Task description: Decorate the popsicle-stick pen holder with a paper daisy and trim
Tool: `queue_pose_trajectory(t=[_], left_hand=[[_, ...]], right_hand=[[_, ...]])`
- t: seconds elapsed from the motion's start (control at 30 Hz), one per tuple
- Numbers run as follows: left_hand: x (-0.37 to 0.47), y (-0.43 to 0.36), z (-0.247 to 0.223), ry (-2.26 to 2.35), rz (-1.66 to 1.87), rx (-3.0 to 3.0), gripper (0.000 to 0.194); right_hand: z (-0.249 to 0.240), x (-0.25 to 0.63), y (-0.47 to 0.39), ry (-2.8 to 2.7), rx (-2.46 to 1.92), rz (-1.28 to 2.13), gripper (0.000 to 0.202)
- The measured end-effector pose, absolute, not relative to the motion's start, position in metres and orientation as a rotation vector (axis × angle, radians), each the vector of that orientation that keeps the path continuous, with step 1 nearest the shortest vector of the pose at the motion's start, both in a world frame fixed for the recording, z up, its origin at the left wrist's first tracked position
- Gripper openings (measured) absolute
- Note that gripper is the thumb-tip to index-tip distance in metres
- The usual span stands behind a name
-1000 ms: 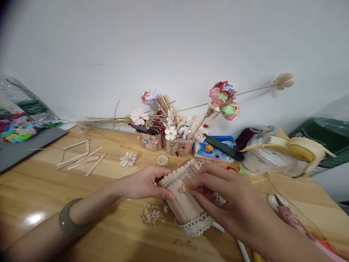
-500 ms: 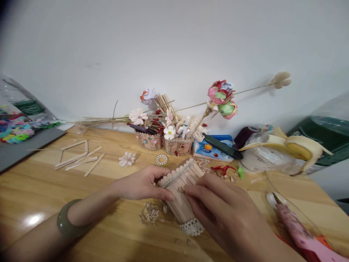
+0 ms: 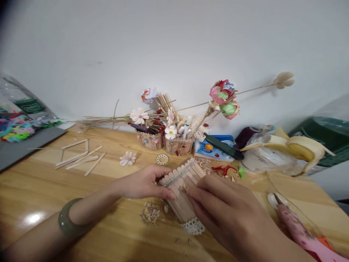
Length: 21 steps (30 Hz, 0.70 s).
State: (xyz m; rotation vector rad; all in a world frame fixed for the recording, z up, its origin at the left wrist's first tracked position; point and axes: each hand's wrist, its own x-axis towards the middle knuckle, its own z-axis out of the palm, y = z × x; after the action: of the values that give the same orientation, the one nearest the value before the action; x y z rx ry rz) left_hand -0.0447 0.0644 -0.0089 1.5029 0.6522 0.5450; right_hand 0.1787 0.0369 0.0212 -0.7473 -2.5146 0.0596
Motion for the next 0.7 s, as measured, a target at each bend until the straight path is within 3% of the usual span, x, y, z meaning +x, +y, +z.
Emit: queue_pose_trajectory(t=[0.13,0.5,0.7], left_hand=[[-0.046,0.064,-0.01,0.635,0.551,1.488,0.023],[-0.043,0.063,-0.009,0.667,0.544,1.457,0.022],[-0.045,0.063,-0.008,0.645,0.555,1.549,0.02]], right_hand=[[0.032,0.179,0.039,-2.411,-0.757,-0.089,0.015],[0.04,0.163,0.041,-2.467,-0.732,0.167,0.02],[0.028,0.168,0.044,-2.442,-0.696,-0.009,0.014]])
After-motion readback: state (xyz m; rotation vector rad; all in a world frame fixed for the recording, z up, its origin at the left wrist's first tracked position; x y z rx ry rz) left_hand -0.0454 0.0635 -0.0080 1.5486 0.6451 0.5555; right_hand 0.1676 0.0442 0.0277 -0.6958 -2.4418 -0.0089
